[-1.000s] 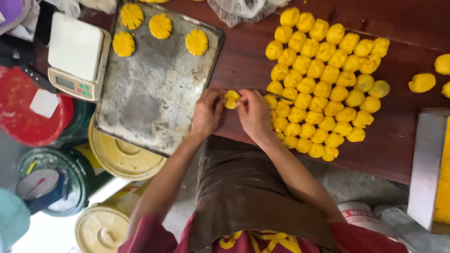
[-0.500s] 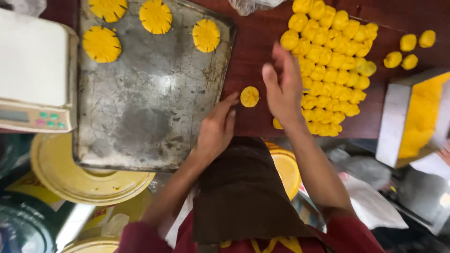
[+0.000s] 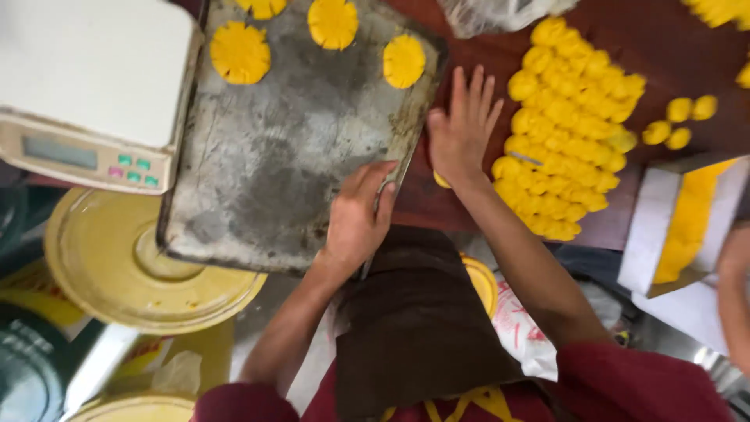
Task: The person is shaping and scoring small balls of yellow dough into a flower-like pattern before placing them on a baking tray.
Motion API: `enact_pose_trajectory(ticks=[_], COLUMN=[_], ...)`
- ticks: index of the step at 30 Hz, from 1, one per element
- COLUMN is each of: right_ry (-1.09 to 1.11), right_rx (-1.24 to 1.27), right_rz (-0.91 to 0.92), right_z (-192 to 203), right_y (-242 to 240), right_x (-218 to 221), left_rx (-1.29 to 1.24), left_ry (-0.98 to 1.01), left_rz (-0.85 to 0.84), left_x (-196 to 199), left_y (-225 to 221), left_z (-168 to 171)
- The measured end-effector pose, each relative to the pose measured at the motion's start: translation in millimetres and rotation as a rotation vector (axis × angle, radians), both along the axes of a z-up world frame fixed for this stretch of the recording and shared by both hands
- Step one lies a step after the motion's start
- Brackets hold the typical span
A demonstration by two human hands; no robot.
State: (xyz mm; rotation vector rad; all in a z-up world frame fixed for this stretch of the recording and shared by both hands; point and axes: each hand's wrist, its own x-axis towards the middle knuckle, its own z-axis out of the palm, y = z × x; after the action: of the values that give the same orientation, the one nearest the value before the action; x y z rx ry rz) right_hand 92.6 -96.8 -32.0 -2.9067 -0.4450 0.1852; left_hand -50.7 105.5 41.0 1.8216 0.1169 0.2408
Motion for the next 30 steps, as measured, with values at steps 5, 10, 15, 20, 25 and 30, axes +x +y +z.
enact_pose_trajectory(ticks=[5, 10, 15, 20, 25, 30], right_ry=[-0.11, 0.035, -0.309, -0.358, -0.389, -0.367], right_rx=[-0.002, 0.65, 0.533, 0.474, 0.502, 0.512], right_rz=[0.009, -0.03, 0.089, 0.083, 0.037, 0.02], right_z=[-10, 16, 57, 54, 52, 45], right_y=[-6, -77, -175, -199, -197, -190], right_x=[-4, 17, -21, -43, -43, -40], left_rx=[-0.025, 0.225, 0.552, 0.686, 0.73, 0.775], left_ry=[0.111, -0.117, 0.13, 0.018, -0.04, -0.162], left_rz=[-0.061, -0.04, -0.127, -0.127, -0.208, -0.331], left_x=[-1, 36, 71, 58, 34, 1], left_y=[-38, -98, -127, -146, -149, -140], left_z=[-31, -32, -51, -17, 9, -7])
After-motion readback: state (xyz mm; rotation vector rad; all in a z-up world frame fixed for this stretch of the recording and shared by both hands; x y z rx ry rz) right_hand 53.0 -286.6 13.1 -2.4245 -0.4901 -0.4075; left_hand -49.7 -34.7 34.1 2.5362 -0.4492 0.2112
